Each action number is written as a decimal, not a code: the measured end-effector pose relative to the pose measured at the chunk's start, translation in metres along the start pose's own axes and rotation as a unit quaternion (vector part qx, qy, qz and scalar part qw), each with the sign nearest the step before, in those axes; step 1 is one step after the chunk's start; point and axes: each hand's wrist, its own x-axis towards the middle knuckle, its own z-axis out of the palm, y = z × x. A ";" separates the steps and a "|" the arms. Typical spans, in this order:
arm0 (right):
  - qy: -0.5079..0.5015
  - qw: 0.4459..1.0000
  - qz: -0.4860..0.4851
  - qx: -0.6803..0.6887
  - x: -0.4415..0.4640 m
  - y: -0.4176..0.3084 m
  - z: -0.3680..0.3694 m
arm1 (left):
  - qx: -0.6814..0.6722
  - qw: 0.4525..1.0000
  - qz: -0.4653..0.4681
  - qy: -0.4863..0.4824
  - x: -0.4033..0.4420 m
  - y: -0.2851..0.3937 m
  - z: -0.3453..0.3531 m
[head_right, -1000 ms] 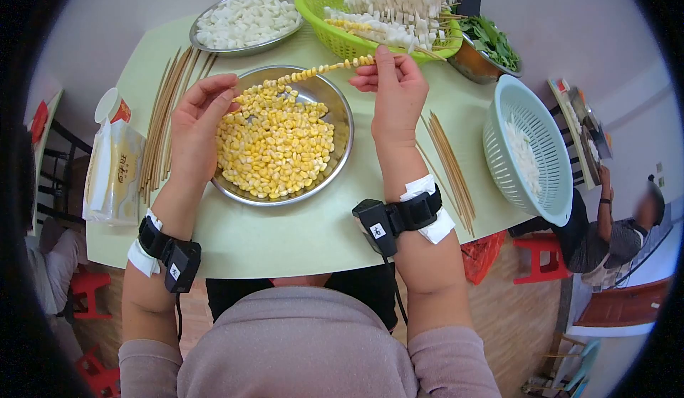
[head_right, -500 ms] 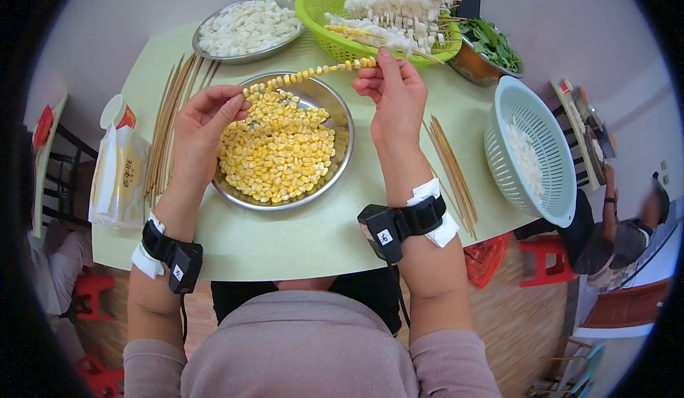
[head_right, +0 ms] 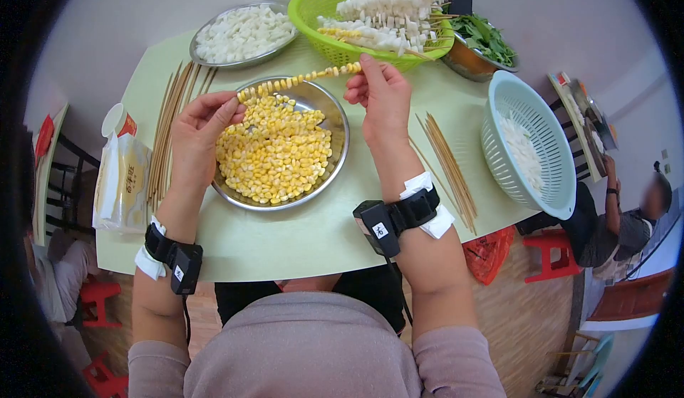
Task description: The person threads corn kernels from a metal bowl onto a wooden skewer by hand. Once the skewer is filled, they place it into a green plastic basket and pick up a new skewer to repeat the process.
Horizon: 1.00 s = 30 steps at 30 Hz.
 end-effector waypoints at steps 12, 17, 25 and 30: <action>-0.025 0.998 0.042 0.025 0.001 0.001 -0.002 | -0.010 1.000 -0.012 0.005 0.003 0.003 0.001; -0.046 0.998 0.037 -0.010 -0.001 0.001 0.001 | -0.007 0.999 0.026 0.044 0.003 0.001 0.001; -0.102 0.993 0.056 -0.001 -0.002 -0.001 0.001 | -0.035 0.997 0.010 0.069 0.009 -0.003 -0.010; -0.122 0.991 0.049 0.035 -0.004 -0.004 0.007 | -0.058 0.994 -0.015 0.090 0.011 -0.002 -0.017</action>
